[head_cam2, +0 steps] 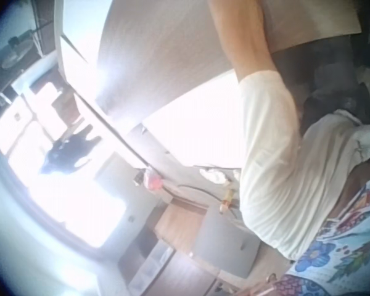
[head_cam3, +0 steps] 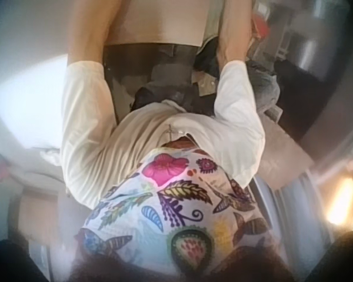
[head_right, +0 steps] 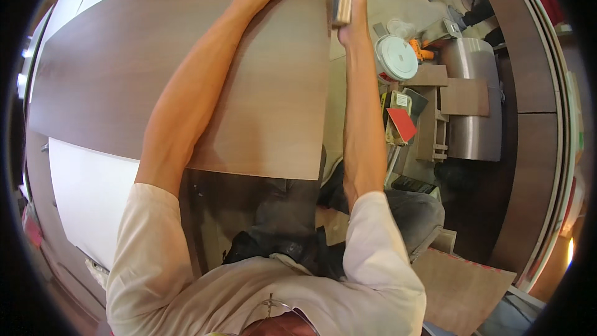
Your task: The person smooths the edges of a white board with a metal file, then sands the surface with a sanding block. They flip the board to reveal a wood-grain side, trim the edge with scissors, and sand it again. Finally, they cut a curved strip of material and wipe the board with a cloth.
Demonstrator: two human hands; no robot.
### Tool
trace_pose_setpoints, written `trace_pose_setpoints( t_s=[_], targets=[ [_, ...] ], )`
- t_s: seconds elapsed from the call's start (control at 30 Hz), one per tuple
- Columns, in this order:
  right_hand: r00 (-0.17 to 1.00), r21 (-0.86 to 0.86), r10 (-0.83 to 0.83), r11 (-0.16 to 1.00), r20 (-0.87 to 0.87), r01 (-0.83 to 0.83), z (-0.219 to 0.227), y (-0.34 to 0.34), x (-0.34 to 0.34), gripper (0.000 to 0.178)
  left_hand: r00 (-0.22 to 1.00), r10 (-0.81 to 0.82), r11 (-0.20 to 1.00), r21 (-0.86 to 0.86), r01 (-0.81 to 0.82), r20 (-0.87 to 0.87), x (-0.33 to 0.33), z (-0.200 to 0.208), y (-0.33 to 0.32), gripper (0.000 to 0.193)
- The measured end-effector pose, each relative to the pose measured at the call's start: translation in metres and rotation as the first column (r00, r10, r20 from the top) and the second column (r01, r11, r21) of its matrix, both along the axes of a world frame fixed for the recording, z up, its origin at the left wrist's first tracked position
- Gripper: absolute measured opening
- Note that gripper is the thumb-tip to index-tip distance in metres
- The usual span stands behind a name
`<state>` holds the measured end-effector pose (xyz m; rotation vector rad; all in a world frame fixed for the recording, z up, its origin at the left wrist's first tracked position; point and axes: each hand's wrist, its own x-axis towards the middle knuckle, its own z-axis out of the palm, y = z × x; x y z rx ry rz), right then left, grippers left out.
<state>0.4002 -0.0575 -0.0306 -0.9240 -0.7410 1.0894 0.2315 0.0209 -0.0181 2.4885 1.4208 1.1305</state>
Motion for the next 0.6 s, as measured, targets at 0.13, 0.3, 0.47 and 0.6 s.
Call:
trace_pose_setpoints(
  t_s=[0.13,0.3,0.47,0.6],
  targets=[
    [0.998,-0.022,0.052,0.998,-0.039,-0.053,0.007,0.019,0.019,0.048,0.999,-0.013,0.992,-0.128,0.006,-0.047,0.006,0.005,-0.003,0.037],
    [0.987,-0.169,-0.053,0.983,0.150,0.078,0.006,-0.035,-0.008,0.054,0.999,0.005,0.998,-0.065,-0.008,-0.038,0.001,0.001,0.001,0.036],
    [0.985,-0.032,-0.074,0.997,-0.153,0.070,-0.011,-0.162,-0.064,0.064,0.997,0.032,0.996,-0.077,-0.037,-0.068,-0.006,-0.002,0.004,0.036],
    [0.995,-0.101,-0.090,0.991,0.037,0.093,0.002,-0.086,-0.018,0.057,0.999,-0.023,0.995,-0.097,0.019,-0.036,0.008,0.003,0.003,0.036]
  ],
)
